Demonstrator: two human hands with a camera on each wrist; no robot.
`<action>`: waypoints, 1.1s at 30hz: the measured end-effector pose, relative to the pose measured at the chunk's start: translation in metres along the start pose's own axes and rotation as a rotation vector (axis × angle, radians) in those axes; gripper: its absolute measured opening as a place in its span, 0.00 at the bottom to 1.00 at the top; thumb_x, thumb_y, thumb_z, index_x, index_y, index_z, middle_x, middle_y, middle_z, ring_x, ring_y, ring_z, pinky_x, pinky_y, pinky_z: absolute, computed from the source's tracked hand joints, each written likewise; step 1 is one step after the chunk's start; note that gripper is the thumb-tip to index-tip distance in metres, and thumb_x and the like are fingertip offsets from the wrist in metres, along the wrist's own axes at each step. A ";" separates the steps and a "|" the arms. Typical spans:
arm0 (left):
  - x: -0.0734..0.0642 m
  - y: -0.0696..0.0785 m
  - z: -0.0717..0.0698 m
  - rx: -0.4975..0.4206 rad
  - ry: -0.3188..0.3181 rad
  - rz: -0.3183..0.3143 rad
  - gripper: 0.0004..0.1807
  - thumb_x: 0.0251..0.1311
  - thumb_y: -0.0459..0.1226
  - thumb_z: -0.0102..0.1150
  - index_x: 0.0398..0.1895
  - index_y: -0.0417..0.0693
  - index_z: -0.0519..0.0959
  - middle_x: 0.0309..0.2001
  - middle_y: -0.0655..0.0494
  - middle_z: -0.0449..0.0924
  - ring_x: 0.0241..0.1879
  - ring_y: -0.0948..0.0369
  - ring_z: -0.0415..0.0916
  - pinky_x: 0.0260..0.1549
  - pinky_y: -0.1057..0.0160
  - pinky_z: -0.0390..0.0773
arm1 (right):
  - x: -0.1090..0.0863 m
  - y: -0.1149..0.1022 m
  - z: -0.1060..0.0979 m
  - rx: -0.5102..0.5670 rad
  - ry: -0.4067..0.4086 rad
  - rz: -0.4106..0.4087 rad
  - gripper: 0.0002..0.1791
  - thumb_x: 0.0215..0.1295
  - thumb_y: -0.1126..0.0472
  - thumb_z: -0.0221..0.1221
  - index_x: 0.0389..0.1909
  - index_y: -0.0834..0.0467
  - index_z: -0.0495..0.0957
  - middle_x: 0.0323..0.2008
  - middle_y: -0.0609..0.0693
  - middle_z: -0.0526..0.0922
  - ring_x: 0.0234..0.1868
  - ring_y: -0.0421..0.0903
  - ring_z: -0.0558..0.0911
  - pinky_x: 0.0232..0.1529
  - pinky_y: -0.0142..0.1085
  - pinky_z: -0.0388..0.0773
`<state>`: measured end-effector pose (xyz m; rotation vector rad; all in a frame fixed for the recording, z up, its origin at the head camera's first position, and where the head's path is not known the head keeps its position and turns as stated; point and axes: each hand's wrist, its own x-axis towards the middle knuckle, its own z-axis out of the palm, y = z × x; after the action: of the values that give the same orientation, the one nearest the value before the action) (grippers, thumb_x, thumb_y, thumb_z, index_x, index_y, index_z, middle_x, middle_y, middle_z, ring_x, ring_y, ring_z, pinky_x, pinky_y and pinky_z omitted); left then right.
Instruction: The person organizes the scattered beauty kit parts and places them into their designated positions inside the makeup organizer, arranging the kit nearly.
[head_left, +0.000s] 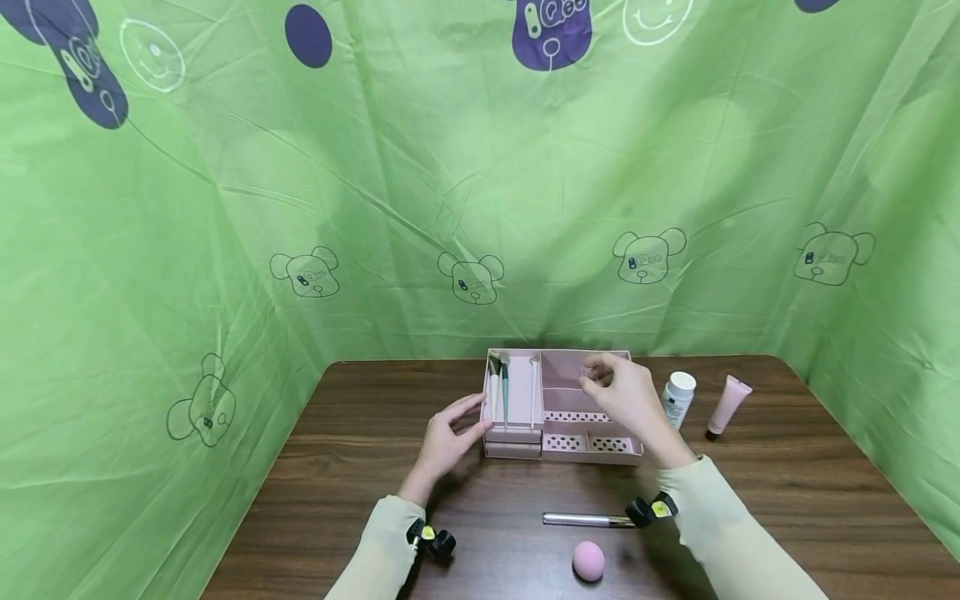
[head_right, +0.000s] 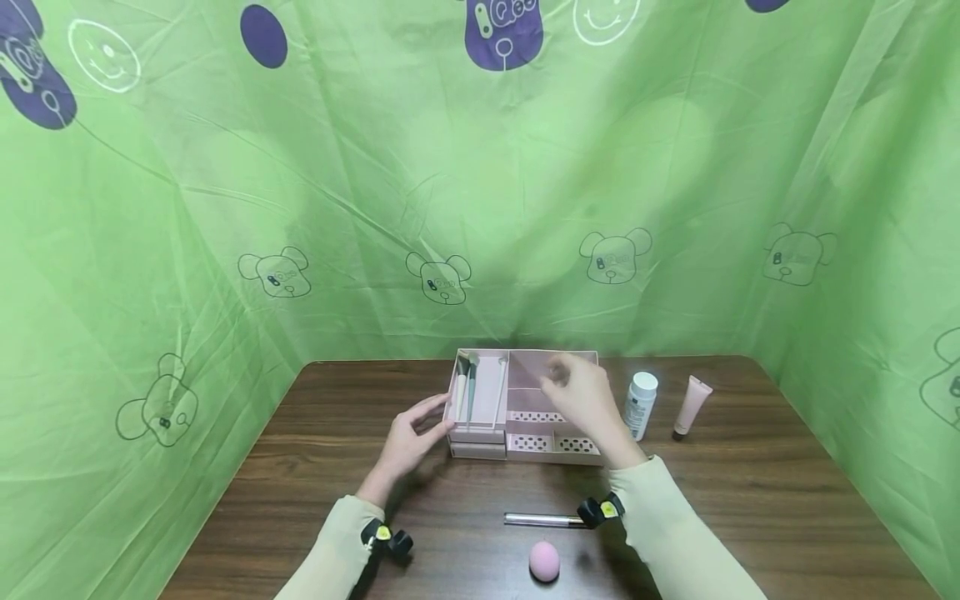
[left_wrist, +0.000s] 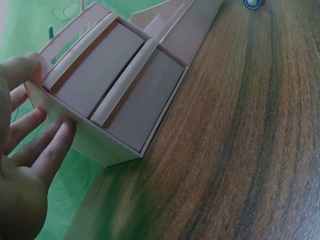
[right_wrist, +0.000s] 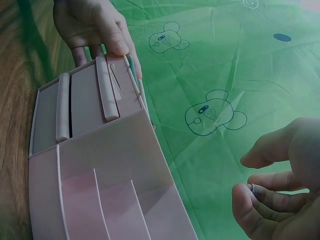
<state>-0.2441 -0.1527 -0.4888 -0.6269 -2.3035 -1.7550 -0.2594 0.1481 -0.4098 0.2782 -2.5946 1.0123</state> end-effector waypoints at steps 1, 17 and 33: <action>0.000 -0.001 0.000 0.002 0.001 0.004 0.25 0.59 0.31 0.66 0.60 0.32 0.74 0.61 0.36 0.74 0.57 0.41 0.76 0.57 0.62 0.79 | -0.001 0.002 -0.001 -0.004 0.001 0.002 0.13 0.57 0.58 0.65 0.44 0.54 0.83 0.31 0.46 0.85 0.31 0.42 0.82 0.34 0.36 0.80; -0.001 0.002 0.000 0.030 0.015 0.039 0.25 0.58 0.31 0.66 0.59 0.31 0.75 0.60 0.35 0.74 0.56 0.43 0.77 0.56 0.62 0.79 | -0.026 0.025 -0.019 -0.033 -0.022 0.001 0.13 0.56 0.61 0.65 0.43 0.59 0.81 0.30 0.48 0.84 0.29 0.40 0.81 0.30 0.31 0.78; 0.003 -0.039 0.006 -0.022 0.048 0.004 0.26 0.57 0.36 0.69 0.60 0.45 0.77 0.61 0.47 0.76 0.57 0.50 0.78 0.58 0.44 0.76 | -0.059 0.051 -0.036 -0.091 -0.002 0.006 0.09 0.56 0.61 0.67 0.39 0.56 0.82 0.28 0.44 0.84 0.27 0.36 0.79 0.28 0.29 0.77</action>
<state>-0.2634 -0.1547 -0.5238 -0.5858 -2.2530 -1.7767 -0.2118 0.2129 -0.4394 0.2496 -2.6361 0.8937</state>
